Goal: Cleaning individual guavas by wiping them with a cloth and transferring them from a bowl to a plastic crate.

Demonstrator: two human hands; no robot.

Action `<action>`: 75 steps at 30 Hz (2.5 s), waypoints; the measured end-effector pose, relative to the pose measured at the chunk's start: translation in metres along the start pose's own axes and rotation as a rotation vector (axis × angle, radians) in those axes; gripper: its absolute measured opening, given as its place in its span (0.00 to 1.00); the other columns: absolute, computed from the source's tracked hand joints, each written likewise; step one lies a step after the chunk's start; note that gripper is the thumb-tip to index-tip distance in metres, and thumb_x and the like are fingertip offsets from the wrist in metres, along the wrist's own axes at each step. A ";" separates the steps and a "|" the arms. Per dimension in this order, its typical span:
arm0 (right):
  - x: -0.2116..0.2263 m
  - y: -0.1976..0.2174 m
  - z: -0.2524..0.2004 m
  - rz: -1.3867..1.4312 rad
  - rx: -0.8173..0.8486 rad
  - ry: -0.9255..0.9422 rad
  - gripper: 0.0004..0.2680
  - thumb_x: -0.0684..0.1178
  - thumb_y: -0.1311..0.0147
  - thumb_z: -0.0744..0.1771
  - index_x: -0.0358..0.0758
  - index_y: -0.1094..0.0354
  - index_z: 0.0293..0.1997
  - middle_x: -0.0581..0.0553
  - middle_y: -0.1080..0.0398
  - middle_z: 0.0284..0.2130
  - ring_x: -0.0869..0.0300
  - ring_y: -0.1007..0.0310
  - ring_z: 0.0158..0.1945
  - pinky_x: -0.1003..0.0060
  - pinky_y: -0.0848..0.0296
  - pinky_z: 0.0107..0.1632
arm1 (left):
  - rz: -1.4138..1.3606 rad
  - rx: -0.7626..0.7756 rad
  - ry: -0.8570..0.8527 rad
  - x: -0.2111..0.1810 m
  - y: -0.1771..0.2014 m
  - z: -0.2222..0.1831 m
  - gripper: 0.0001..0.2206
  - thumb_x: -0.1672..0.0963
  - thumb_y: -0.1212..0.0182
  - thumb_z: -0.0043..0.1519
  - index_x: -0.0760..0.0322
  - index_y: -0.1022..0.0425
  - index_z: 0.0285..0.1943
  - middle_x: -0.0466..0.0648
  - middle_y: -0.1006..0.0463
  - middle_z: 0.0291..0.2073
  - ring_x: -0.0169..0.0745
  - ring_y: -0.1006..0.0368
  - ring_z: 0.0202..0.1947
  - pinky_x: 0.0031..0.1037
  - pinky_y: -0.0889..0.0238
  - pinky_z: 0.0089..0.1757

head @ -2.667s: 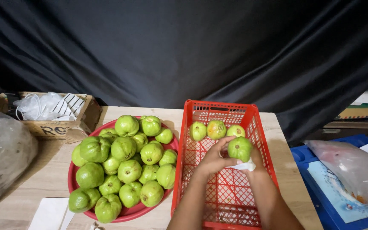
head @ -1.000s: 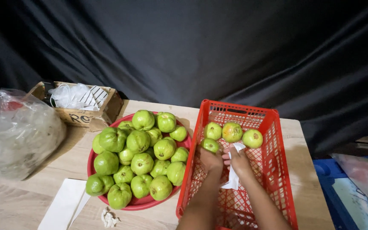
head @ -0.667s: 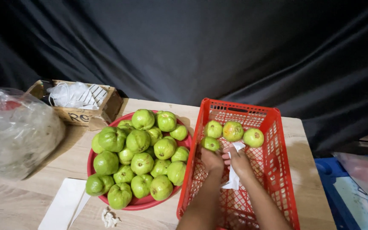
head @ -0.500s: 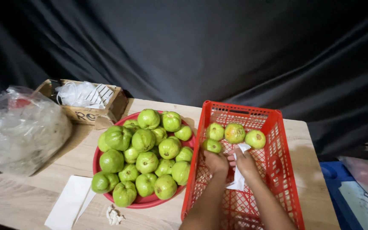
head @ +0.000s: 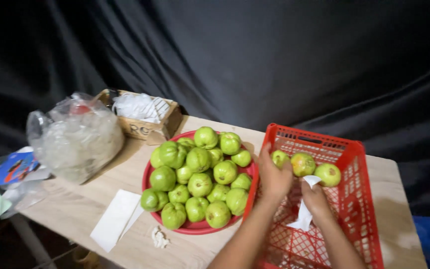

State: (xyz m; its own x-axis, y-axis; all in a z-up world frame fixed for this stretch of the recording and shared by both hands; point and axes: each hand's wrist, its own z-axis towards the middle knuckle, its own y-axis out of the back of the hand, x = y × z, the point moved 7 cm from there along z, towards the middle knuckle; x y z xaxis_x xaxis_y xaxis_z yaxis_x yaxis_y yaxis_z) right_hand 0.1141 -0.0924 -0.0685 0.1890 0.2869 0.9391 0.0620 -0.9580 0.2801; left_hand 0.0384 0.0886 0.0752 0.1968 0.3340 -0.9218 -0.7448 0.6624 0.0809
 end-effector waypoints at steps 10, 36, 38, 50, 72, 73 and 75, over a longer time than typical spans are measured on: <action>0.005 -0.012 -0.005 0.141 0.070 -0.021 0.15 0.52 0.55 0.71 0.30 0.30 0.56 0.34 0.25 0.51 0.46 0.25 0.49 0.55 0.27 0.53 | 1.246 -0.017 0.046 0.075 0.095 0.149 0.29 0.57 0.59 0.64 0.52 0.51 0.78 0.79 0.50 0.71 0.78 0.53 0.71 0.71 0.67 0.62; 0.013 0.007 -0.002 0.023 -0.065 0.028 0.22 0.63 0.54 0.70 0.29 0.27 0.56 0.30 0.26 0.49 0.45 0.29 0.52 0.51 0.34 0.53 | -0.031 0.042 -0.127 -0.032 0.055 0.087 0.41 0.55 0.21 0.44 0.59 0.37 0.69 0.68 0.33 0.52 0.71 0.34 0.56 0.44 0.39 0.57; 0.031 0.018 -0.017 0.002 -0.109 0.071 0.26 0.66 0.53 0.70 0.25 0.30 0.60 0.24 0.31 0.58 0.40 0.34 0.65 0.42 0.36 0.64 | -0.213 0.112 0.017 -0.042 0.028 0.056 0.42 0.58 0.17 0.42 0.62 0.35 0.69 0.70 0.33 0.52 0.76 0.31 0.57 0.46 0.36 0.57; 0.100 0.051 -0.069 0.510 -0.283 0.283 0.18 0.53 0.58 0.71 0.38 0.38 0.69 0.39 0.35 0.62 0.54 0.41 0.65 0.52 0.36 0.65 | -0.281 0.374 0.247 0.039 -0.066 -0.053 0.49 0.60 0.18 0.34 0.54 0.39 0.70 0.62 0.30 0.59 0.60 0.30 0.62 0.41 0.38 0.59; 0.097 0.055 -0.082 0.168 -0.316 0.051 0.12 0.56 0.52 0.68 0.49 0.19 0.46 0.40 0.21 0.39 0.54 0.22 0.47 0.56 0.27 0.54 | -0.054 0.695 -0.131 0.043 -0.081 -0.076 0.41 0.60 0.29 0.39 0.50 0.33 0.69 0.57 0.31 0.56 0.63 0.34 0.63 0.40 0.40 0.62; 0.091 0.057 -0.083 0.273 -0.316 -0.080 0.12 0.56 0.54 0.69 0.56 0.19 0.47 0.40 0.21 0.40 0.53 0.21 0.46 0.58 0.24 0.52 | -0.088 0.726 -0.144 0.048 -0.085 -0.078 0.42 0.60 0.29 0.38 0.49 0.34 0.69 0.56 0.31 0.57 0.64 0.34 0.63 0.40 0.40 0.62; 0.050 0.059 -0.047 0.452 -0.291 -0.103 0.11 0.52 0.52 0.68 0.47 0.20 0.45 0.34 0.22 0.38 0.49 0.20 0.42 0.53 0.23 0.46 | -0.110 0.733 -0.143 0.049 -0.083 -0.081 0.43 0.60 0.29 0.37 0.48 0.33 0.69 0.55 0.31 0.57 0.62 0.34 0.62 0.39 0.40 0.61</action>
State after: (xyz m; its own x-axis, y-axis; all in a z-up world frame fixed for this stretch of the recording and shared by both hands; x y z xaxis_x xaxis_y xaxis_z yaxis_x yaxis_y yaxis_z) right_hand 0.0810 -0.1344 0.0043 0.2303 -0.1691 0.9583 -0.3185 -0.9437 -0.0899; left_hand 0.0586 -0.0044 -0.0071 0.3637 0.2907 -0.8850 -0.1105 0.9568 0.2689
